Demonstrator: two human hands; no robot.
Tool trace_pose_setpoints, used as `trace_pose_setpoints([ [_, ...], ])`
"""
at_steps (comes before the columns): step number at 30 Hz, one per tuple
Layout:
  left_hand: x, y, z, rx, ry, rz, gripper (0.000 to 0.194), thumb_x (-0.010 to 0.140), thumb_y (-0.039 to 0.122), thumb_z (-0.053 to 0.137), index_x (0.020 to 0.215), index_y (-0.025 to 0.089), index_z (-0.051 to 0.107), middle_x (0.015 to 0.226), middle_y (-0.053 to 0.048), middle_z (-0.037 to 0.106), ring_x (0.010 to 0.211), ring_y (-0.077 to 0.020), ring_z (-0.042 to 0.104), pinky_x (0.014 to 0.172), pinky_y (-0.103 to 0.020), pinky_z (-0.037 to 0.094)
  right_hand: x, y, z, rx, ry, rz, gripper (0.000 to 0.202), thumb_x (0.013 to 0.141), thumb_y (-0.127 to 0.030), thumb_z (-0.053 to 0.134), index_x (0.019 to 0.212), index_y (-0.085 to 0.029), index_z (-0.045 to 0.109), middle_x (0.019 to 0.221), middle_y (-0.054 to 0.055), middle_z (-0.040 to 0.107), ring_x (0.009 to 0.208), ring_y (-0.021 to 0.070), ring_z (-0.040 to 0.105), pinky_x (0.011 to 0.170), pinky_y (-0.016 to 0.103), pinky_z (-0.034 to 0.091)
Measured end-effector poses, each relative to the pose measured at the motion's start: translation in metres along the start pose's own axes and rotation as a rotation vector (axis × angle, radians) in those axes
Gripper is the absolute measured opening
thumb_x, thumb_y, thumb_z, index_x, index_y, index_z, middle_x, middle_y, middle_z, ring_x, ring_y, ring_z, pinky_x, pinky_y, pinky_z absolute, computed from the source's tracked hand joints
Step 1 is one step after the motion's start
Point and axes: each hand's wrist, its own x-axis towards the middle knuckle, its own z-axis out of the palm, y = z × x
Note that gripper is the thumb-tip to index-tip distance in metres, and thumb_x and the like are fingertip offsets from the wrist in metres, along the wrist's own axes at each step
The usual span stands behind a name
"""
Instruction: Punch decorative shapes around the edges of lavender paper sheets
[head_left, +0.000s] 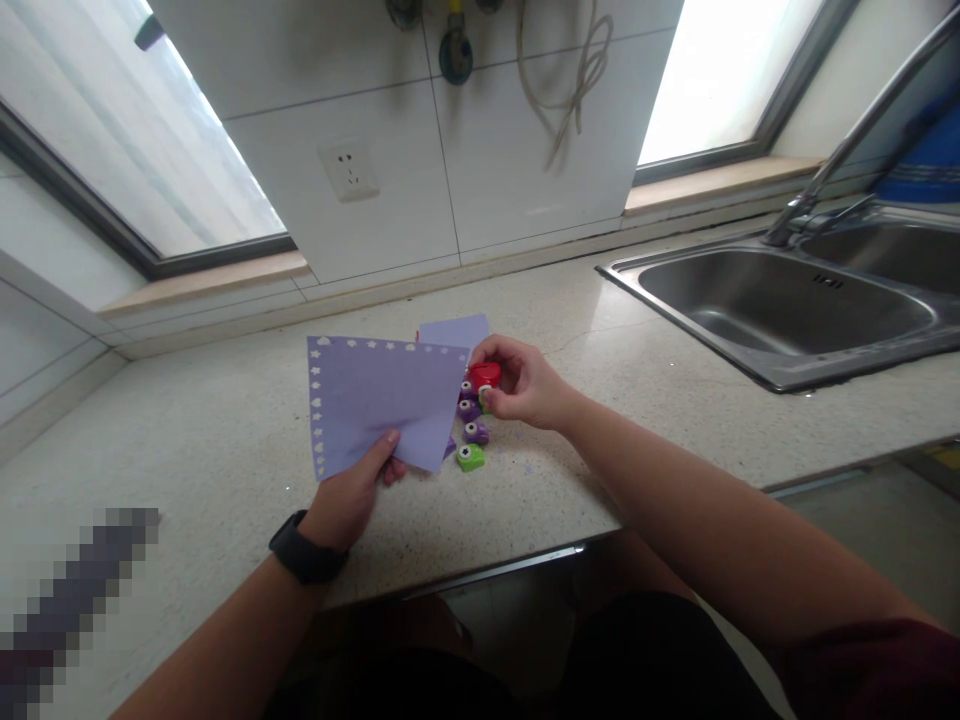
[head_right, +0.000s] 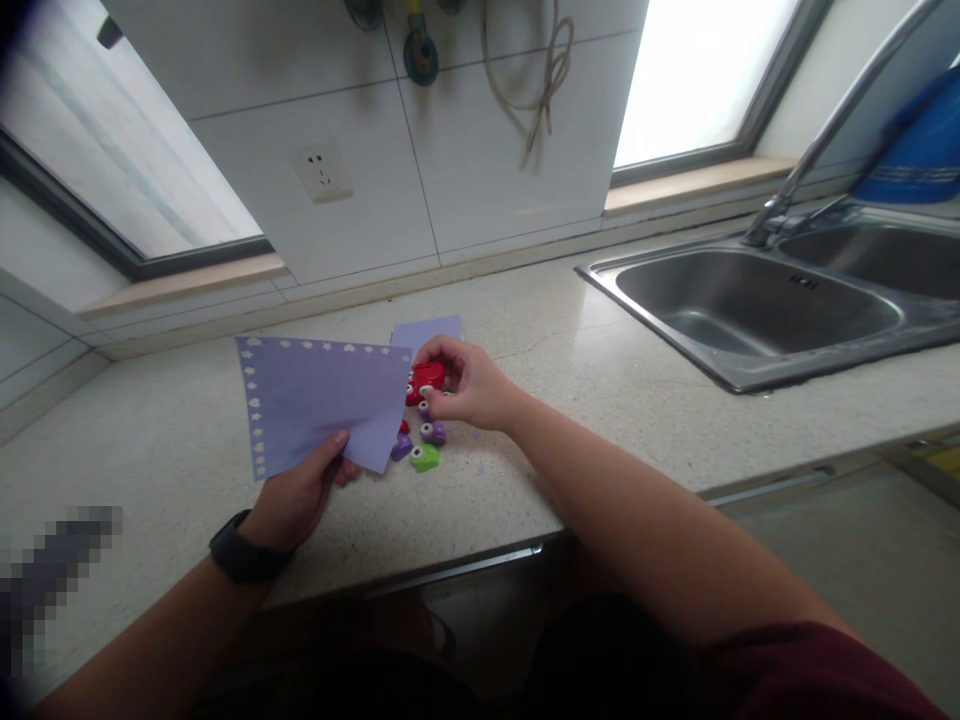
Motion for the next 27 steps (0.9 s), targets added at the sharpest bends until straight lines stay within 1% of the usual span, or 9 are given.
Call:
trace_pose_setpoints([
  [3, 0.0, 0.001, 0.0, 0.04, 0.009, -0.038, 0.04, 0.09, 0.048, 0.073, 0.062, 0.021, 0.064, 0.059, -0.001, 0.063, 0.055, -0.0161, 0.058, 0.062, -0.032, 0.048, 0.001, -0.001, -0.001, 0.051, -0.041, -0.01, 0.042, 0.071, -0.016, 0.084, 0.105, -0.02, 0.059, 0.087, -0.002, 0.061, 0.074, 0.0098, 0.059, 0.066, 0.023, 0.051],
  [7, 0.001, -0.001, 0.0, 0.005, 0.019, -0.035, 0.039, 0.09, 0.048, 0.073, 0.063, 0.021, 0.063, 0.059, -0.001, 0.062, 0.054, -0.0163, 0.057, 0.061, -0.033, 0.047, 0.002, -0.001, -0.003, 0.07, -0.055, 0.015, 0.042, 0.076, -0.019, 0.083, 0.11, -0.02, 0.058, 0.095, 0.0, 0.064, 0.073, 0.0094, 0.061, 0.063, 0.023, 0.051],
  [11, 0.002, -0.003, 0.0, -0.023, 0.024, -0.022, 0.035, 0.089, 0.046, 0.073, 0.065, 0.022, 0.064, 0.058, -0.001, 0.062, 0.054, -0.017, 0.056, 0.058, -0.033, 0.047, 0.002, 0.004, -0.004, 0.121, -0.024, 0.042, 0.04, 0.079, -0.019, 0.079, 0.112, -0.02, 0.057, 0.105, 0.004, 0.069, 0.071, 0.009, 0.062, 0.061, 0.023, 0.051],
  [15, 0.002, -0.004, 0.0, -0.027, 0.029, -0.018, 0.035, 0.089, 0.046, 0.073, 0.065, 0.022, 0.063, 0.058, -0.001, 0.062, 0.053, -0.0166, 0.056, 0.058, -0.032, 0.047, 0.003, 0.009, -0.005, 0.167, 0.015, 0.076, 0.042, 0.082, -0.021, 0.078, 0.119, -0.02, 0.059, 0.105, 0.005, 0.071, 0.071, 0.0093, 0.064, 0.062, 0.024, 0.055],
  [17, 0.002, -0.004, 0.0, -0.033, 0.034, -0.016, 0.035, 0.088, 0.046, 0.073, 0.065, 0.022, 0.063, 0.057, -0.001, 0.062, 0.053, -0.0165, 0.056, 0.057, -0.033, 0.047, 0.003, 0.01, -0.005, 0.17, 0.035, 0.098, 0.041, 0.082, -0.023, 0.08, 0.118, -0.019, 0.062, 0.105, 0.005, 0.071, 0.072, 0.0094, 0.065, 0.063, 0.023, 0.057],
  [20, 0.002, -0.005, 0.001, -0.035, 0.036, -0.01, 0.034, 0.087, 0.047, 0.074, 0.066, 0.022, 0.064, 0.057, -0.001, 0.062, 0.052, -0.0168, 0.056, 0.057, -0.033, 0.046, 0.003, 0.009, -0.005, 0.133, 0.041, 0.102, 0.04, 0.08, -0.022, 0.084, 0.115, -0.019, 0.065, 0.1, 0.004, 0.073, 0.076, 0.01, 0.067, 0.068, 0.024, 0.059],
  [22, 0.002, -0.004, 0.001, -0.033, 0.041, -0.004, 0.034, 0.087, 0.047, 0.074, 0.066, 0.022, 0.064, 0.057, -0.001, 0.061, 0.052, -0.0168, 0.056, 0.057, -0.033, 0.047, 0.004, 0.008, -0.005, 0.1, 0.036, 0.082, 0.042, 0.077, -0.022, 0.087, 0.113, -0.019, 0.066, 0.096, 0.002, 0.073, 0.079, 0.011, 0.069, 0.075, 0.027, 0.061],
  [25, 0.002, -0.003, 0.0, -0.023, 0.046, -0.006, 0.036, 0.087, 0.047, 0.073, 0.065, 0.021, 0.063, 0.057, -0.001, 0.061, 0.052, -0.0164, 0.055, 0.057, -0.033, 0.047, 0.003, 0.008, -0.005, 0.031, 0.038, 0.051, 0.05, 0.067, -0.021, 0.094, 0.108, -0.019, 0.067, 0.096, 0.002, 0.073, 0.085, 0.0142, 0.071, 0.083, 0.032, 0.061],
  [27, 0.001, -0.002, 0.0, -0.01, 0.035, -0.018, 0.036, 0.088, 0.048, 0.073, 0.066, 0.021, 0.064, 0.058, -0.001, 0.062, 0.053, -0.0163, 0.056, 0.058, -0.032, 0.047, 0.003, 0.009, -0.005, -0.036, 0.053, 0.035, 0.054, 0.059, -0.021, 0.098, 0.104, -0.018, 0.068, 0.096, 0.002, 0.073, 0.086, 0.0154, 0.071, 0.083, 0.033, 0.061],
])
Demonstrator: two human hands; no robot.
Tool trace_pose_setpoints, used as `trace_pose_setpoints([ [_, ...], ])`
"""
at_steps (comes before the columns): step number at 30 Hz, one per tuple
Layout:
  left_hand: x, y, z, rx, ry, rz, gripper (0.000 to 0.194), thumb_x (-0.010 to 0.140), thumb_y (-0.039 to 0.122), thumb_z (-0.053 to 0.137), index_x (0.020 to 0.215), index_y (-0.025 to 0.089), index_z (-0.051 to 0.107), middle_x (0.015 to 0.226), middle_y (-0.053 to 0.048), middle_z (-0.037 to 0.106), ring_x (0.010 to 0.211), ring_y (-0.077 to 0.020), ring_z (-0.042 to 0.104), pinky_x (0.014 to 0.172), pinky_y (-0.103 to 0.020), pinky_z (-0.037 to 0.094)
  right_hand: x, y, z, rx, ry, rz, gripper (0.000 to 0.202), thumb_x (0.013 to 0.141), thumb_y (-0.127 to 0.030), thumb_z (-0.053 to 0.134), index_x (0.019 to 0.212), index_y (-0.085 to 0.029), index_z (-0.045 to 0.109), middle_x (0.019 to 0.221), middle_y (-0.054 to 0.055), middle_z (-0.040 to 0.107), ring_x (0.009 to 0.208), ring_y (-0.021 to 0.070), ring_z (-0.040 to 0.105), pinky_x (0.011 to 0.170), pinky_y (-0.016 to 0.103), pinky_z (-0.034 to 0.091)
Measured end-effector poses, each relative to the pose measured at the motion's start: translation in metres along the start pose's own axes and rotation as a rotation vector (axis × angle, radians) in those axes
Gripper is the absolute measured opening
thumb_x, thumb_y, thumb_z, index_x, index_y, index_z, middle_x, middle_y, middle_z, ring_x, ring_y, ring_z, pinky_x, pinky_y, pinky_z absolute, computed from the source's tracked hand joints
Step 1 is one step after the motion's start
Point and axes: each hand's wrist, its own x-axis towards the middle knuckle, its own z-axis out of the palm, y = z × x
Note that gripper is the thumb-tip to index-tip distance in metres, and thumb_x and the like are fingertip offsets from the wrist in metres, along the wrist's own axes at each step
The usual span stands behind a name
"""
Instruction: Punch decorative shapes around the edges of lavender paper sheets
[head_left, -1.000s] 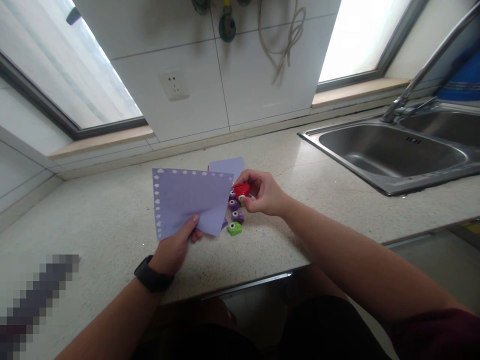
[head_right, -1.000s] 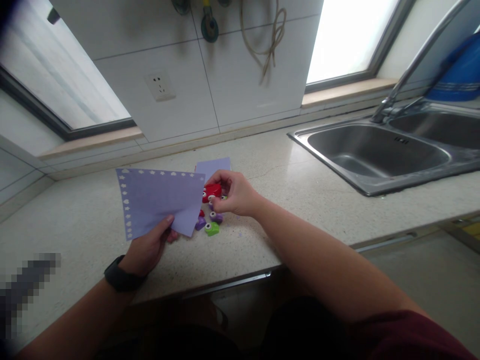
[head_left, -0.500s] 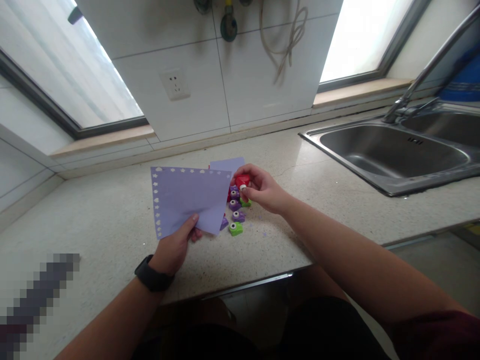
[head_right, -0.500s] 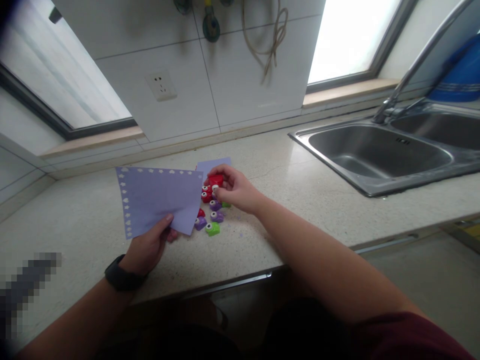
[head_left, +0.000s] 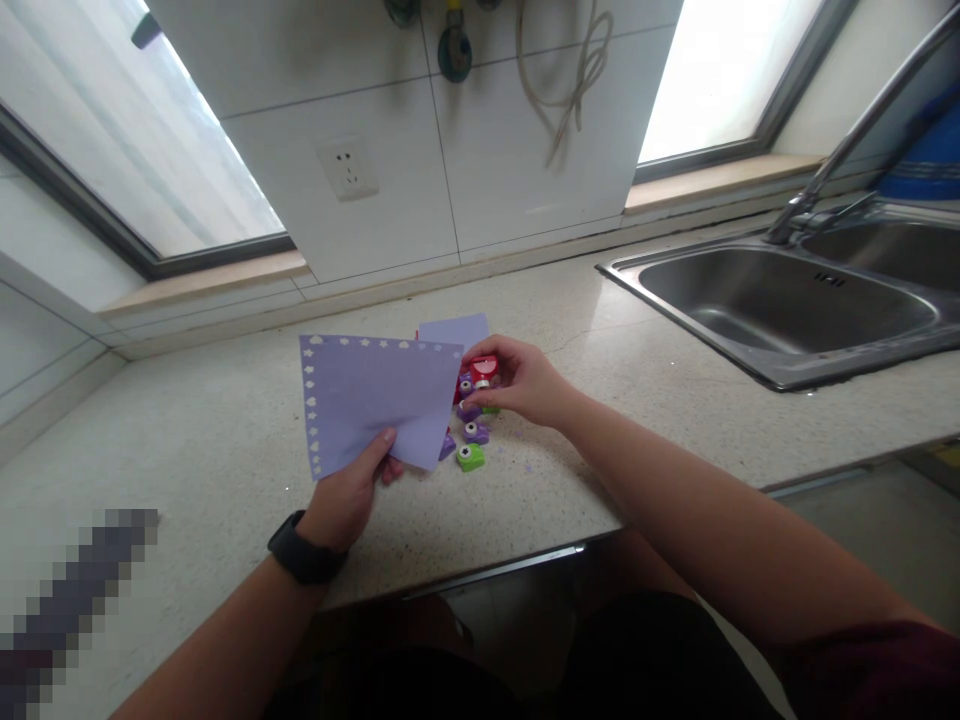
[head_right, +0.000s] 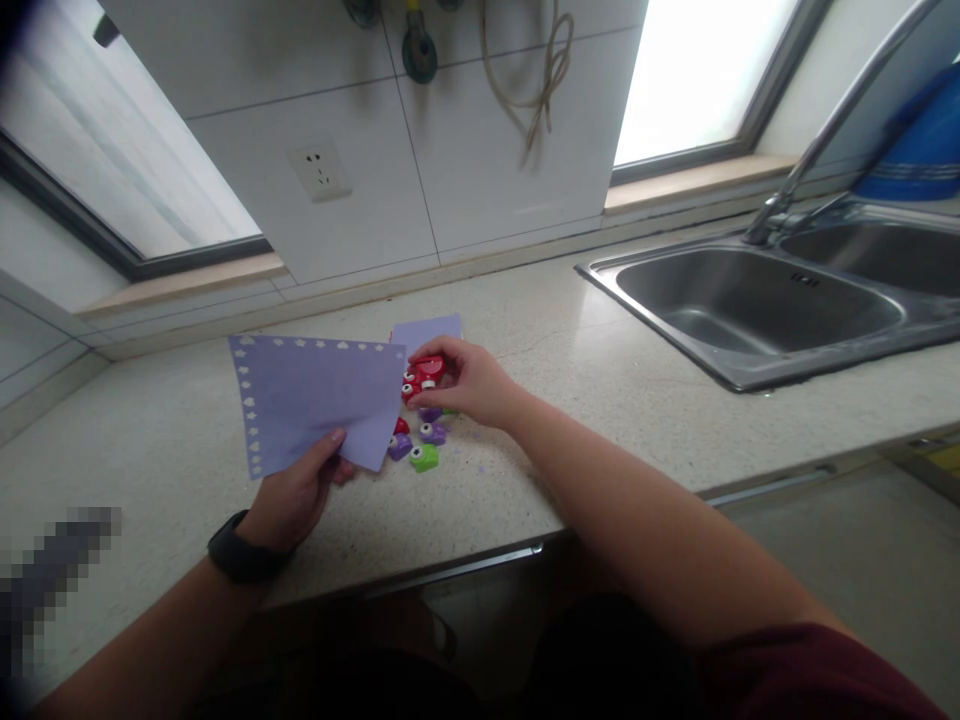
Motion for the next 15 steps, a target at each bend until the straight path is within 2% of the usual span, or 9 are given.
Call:
trace_pose_setpoints([
  [7, -0.0001, -0.0009, -0.0005, 0.006, -0.003, 0.0, 0.033, 0.088, 0.046, 0.073, 0.068, 0.021, 0.066, 0.059, -0.002, 0.064, 0.054, -0.0167, 0.058, 0.057, -0.032, 0.047, -0.0028, -0.0011, -0.0011, -0.135, 0.041, -0.033, 0.051, 0.058, -0.027, 0.1, 0.095, -0.017, 0.067, 0.087, 0.001, 0.071, 0.082, 0.016, 0.067, 0.076, 0.032, 0.058],
  [15, 0.0005, -0.0028, 0.0, 0.0, 0.007, -0.011, 0.033, 0.088, 0.046, 0.074, 0.067, 0.022, 0.066, 0.059, -0.002, 0.064, 0.054, -0.0169, 0.057, 0.058, -0.033, 0.047, -0.0039, -0.0062, 0.0013, -0.106, 0.03, -0.028, 0.046, 0.064, -0.031, 0.098, 0.093, -0.018, 0.065, 0.085, 0.001, 0.071, 0.079, 0.0169, 0.07, 0.073, 0.034, 0.06],
])
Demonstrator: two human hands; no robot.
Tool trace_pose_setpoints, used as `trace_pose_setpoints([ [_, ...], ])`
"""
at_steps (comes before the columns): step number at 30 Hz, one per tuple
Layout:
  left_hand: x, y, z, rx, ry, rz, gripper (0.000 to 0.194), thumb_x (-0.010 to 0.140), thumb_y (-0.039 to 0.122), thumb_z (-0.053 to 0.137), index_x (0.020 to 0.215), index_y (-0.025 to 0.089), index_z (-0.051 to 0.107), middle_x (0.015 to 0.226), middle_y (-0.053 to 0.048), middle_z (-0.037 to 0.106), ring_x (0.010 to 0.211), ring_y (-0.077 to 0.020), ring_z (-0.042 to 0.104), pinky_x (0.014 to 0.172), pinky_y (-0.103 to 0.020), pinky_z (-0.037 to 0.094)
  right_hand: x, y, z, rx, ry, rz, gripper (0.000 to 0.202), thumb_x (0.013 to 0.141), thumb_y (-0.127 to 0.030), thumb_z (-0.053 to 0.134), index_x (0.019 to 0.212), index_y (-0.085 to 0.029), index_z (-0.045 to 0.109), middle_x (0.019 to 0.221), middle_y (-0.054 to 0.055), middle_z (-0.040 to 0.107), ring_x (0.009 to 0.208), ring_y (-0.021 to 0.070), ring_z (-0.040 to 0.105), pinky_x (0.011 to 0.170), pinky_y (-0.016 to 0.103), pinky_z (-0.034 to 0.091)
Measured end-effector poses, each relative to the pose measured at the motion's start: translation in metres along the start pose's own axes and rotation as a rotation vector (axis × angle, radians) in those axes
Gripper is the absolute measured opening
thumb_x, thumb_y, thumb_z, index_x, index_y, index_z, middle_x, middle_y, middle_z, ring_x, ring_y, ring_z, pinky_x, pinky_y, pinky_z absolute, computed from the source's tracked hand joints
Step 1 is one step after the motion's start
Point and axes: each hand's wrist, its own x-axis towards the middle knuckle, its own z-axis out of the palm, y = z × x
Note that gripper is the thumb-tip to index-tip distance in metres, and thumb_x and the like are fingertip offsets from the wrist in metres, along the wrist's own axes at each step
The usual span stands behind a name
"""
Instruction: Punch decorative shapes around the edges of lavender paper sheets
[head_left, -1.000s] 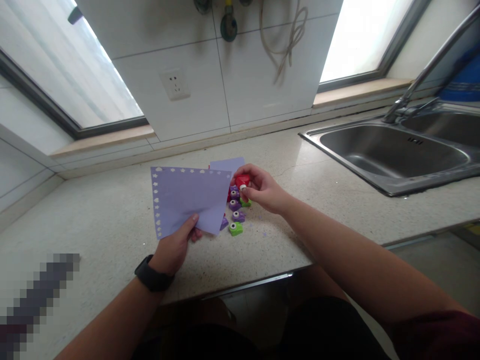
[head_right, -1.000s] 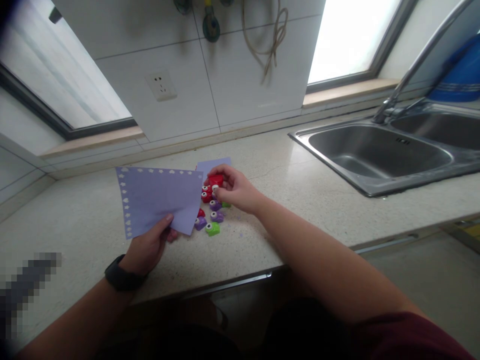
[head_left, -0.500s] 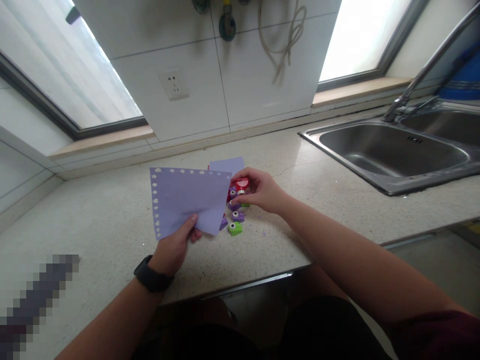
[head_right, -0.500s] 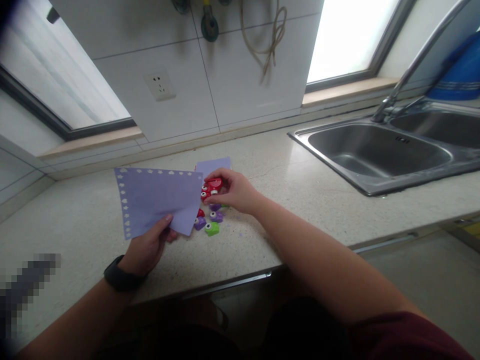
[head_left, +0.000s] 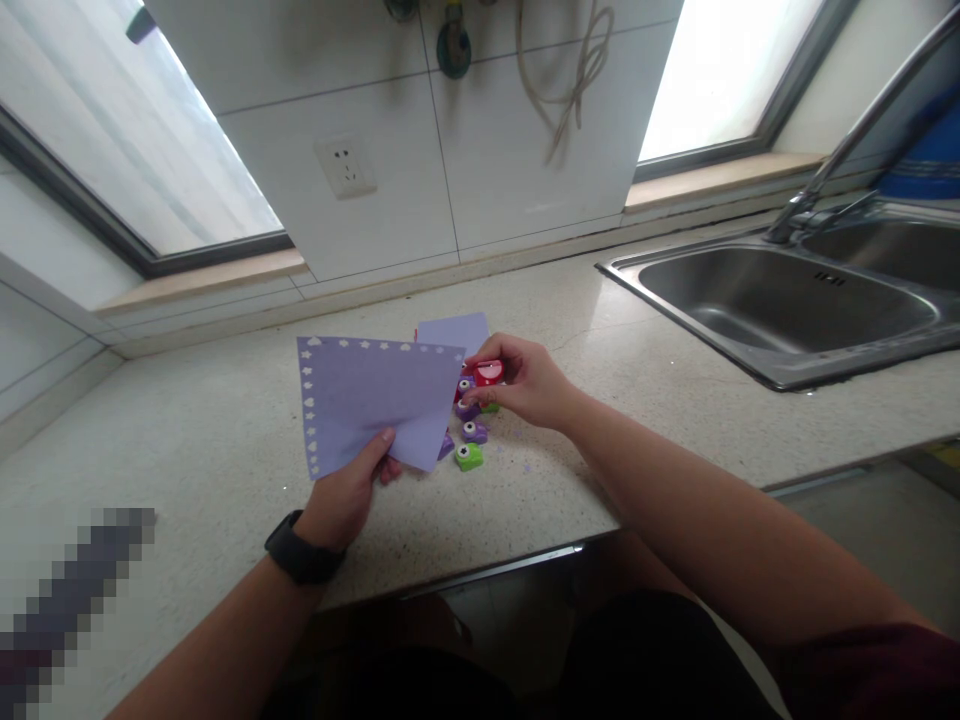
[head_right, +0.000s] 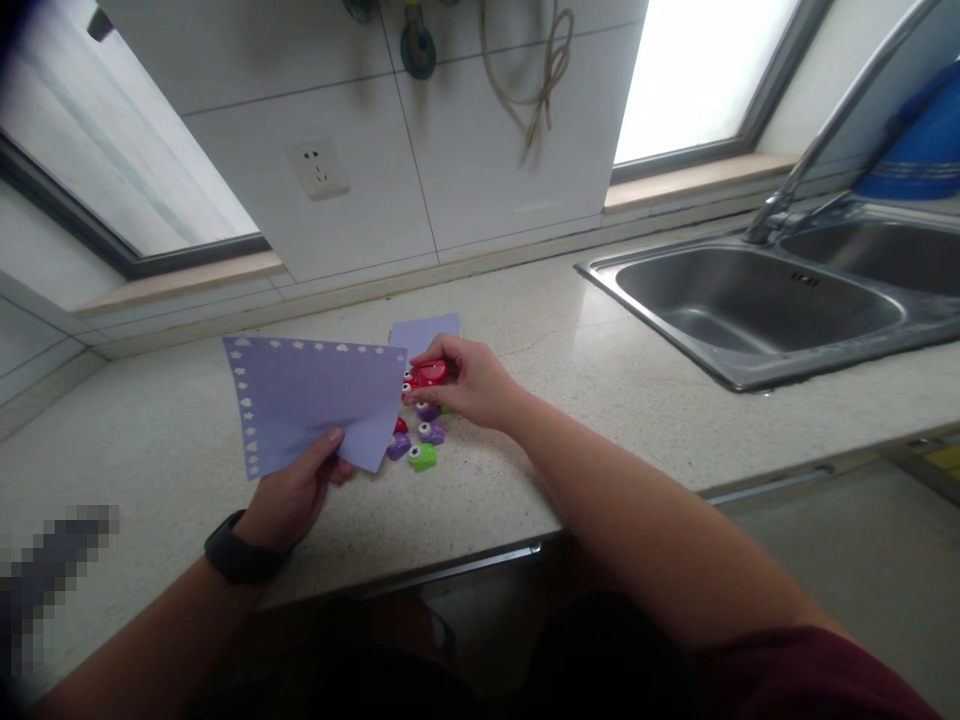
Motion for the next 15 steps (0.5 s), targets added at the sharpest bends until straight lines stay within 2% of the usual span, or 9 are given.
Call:
trace_pose_setpoints([
  [5, -0.0004, 0.0009, 0.0001, -0.006, 0.006, 0.0, 0.033, 0.087, 0.047, 0.075, 0.068, 0.021, 0.066, 0.059, -0.002, 0.063, 0.053, -0.0167, 0.057, 0.057, -0.032, 0.048, 0.0001, 0.0023, -0.0006, -0.028, -0.003, -0.036, 0.051, 0.061, -0.028, 0.099, 0.098, -0.018, 0.066, 0.088, 0.001, 0.071, 0.08, 0.0155, 0.068, 0.076, 0.033, 0.058],
  [10, -0.0003, 0.0002, -0.0011, 0.001, -0.007, 0.0, 0.033, 0.088, 0.047, 0.074, 0.068, 0.021, 0.066, 0.059, -0.002, 0.064, 0.054, -0.0171, 0.058, 0.059, -0.033, 0.048, -0.0019, 0.0009, -0.0015, -0.055, -0.048, -0.054, 0.046, 0.064, -0.03, 0.098, 0.095, -0.018, 0.066, 0.086, 0.001, 0.072, 0.079, 0.0157, 0.068, 0.074, 0.032, 0.056],
  [15, 0.001, -0.0032, -0.0015, -0.013, -0.012, 0.004, 0.031, 0.089, 0.046, 0.074, 0.072, 0.021, 0.067, 0.06, -0.001, 0.064, 0.053, -0.0169, 0.057, 0.058, -0.033, 0.047, -0.0027, -0.0023, -0.0013, -0.078, -0.038, -0.06, 0.045, 0.065, -0.031, 0.098, 0.095, -0.018, 0.066, 0.088, 0.002, 0.073, 0.08, 0.0162, 0.068, 0.075, 0.033, 0.056],
])
